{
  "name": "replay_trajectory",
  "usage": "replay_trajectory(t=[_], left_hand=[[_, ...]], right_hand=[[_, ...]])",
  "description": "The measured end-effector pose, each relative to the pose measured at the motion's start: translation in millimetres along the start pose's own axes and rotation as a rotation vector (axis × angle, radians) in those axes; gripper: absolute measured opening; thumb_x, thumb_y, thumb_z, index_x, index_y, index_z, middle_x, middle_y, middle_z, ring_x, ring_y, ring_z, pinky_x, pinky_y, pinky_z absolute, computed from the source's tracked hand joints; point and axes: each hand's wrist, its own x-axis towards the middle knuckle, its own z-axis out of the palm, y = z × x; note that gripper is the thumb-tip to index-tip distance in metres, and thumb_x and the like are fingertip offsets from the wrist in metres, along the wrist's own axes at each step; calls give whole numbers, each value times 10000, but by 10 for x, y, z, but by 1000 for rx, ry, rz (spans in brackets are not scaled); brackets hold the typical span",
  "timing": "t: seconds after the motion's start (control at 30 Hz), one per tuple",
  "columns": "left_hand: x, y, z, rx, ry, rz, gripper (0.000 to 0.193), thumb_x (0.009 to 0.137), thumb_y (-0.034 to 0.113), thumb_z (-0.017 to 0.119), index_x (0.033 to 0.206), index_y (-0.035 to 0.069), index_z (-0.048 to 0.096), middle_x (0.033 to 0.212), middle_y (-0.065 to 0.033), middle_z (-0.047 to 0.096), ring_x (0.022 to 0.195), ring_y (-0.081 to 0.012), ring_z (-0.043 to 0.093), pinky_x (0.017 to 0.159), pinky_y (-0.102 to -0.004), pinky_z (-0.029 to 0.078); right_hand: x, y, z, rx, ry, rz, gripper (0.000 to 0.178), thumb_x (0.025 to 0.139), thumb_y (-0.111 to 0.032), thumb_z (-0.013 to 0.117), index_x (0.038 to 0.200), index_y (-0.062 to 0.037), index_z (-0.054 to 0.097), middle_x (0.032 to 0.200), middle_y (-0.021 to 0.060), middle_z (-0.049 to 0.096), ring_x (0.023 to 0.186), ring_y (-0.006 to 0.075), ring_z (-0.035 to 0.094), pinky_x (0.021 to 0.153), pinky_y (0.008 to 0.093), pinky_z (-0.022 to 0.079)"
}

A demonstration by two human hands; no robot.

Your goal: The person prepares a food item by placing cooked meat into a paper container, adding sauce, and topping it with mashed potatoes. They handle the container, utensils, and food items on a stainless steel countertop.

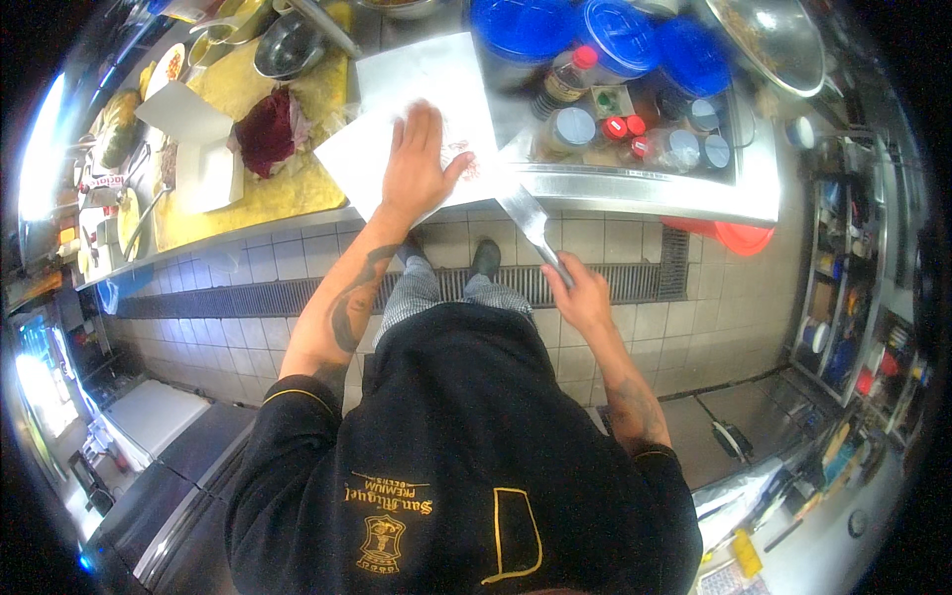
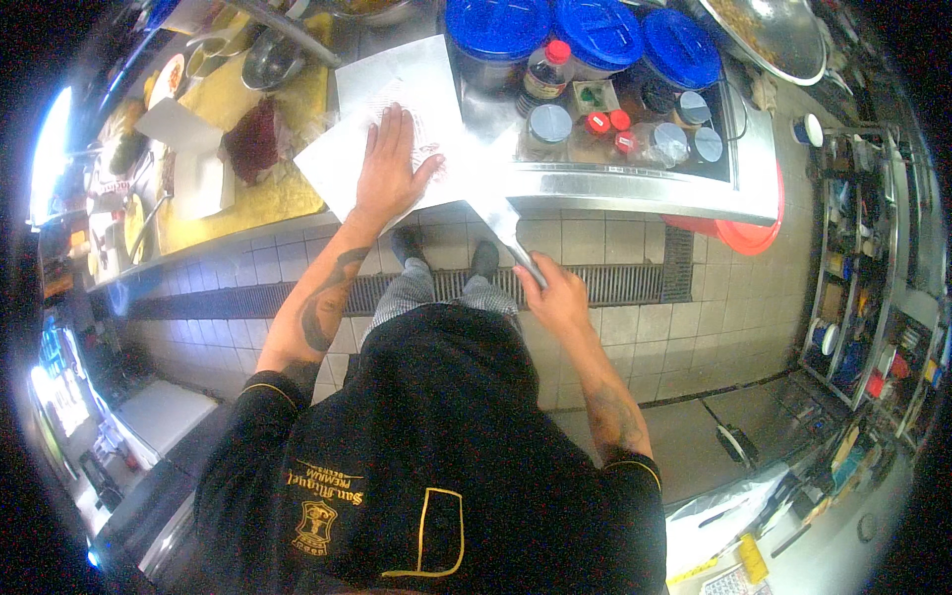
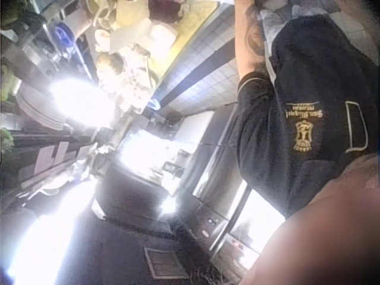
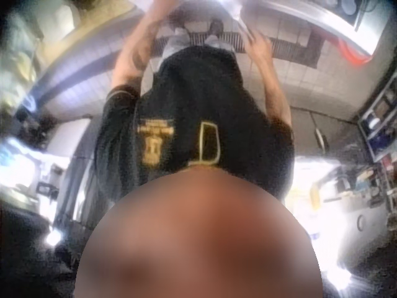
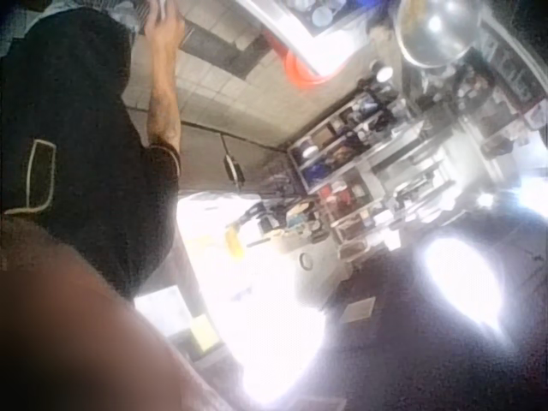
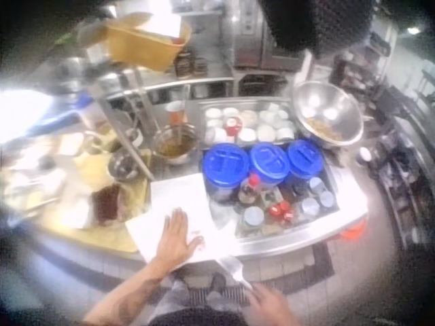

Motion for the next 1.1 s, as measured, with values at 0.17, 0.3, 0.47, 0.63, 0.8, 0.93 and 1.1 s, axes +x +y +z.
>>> replay_trajectory(t=[0.17, 0.3, 0.47, 0.63, 0.8, 0.93, 1.1], left_hand=[[-3, -36, 16, -4, -41, 2, 878, 979, 510, 611, 1505, -147, 358, 1590, -369, 332, 1512, -490, 303, 1252, -580, 213], [2, -51, 30, 15, -85, -7, 898, 988, 506, 593, 1524, -159, 317, 1609, -389, 283, 1524, -510, 265, 1262, -576, 191], [17, -9, 13, 7, -71, -7, 884, 964, 495, 634, 1478, -172, 366, 1576, -396, 320, 1511, -517, 273, 1239, -603, 225], [16, -16, 34, 58, -71, -10, 907, 967, 520, 623, 1480, -179, 354, 1576, -399, 316, 1509, -519, 274, 1239, -605, 224], [15, 4, 7, 36, -73, -27, 911, 971, 525, 618, 1486, -176, 348, 1579, -400, 310, 1511, -522, 268, 1242, -602, 220], [9, 12, 2, 12, -63, -26, 914, 969, 525, 622, 1493, -172, 344, 1577, -400, 310, 1510, -525, 266, 1245, -598, 214], [-29, -16, 51, 1, -20, -18, 917, 967, 526, 626, 1495, -170, 345, 1572, -400, 322, 1507, -523, 275, 1246, -595, 215]], right_hand=[[-46, 6, 117, 23, 10, -13, 337, 967, -341, 736, 1160, -66, 702, 788, 203, 712, 720, 394, 724, 634, 438, 554], [-247, 149, 167, 84, 25, 16, 336, 937, -329, 767, 1139, -69, 700, 861, 214, 736, 767, 415, 735, 664, 465, 581], [-251, 80, 103, 58, 74, 8, 339, 948, -324, 758, 1141, -51, 704, 865, 203, 735, 759, 395, 735, 655, 452, 574], [-162, 52, 67, 18, 59, -24, 343, 957, -326, 745, 1154, -49, 697, 924, 206, 744, 788, 408, 735, 666, 470, 580], [-28, 25, 68, -13, 45, -37, 345, 962, -338, 736, 1148, -50, 694, 935, 211, 740, 801, 417, 727, 672, 484, 576], [181, -15, 80, -23, 57, -116, 352, 961, -352, 735, 1145, -55, 693, 937, 213, 739, 809, 428, 719, 682, 494, 574], [401, -100, 142, -34, 59, -142, 356, 963, -360, 730, 1149, -59, 694, 927, 222, 738, 816, 442, 713, 694, 509, 573]])
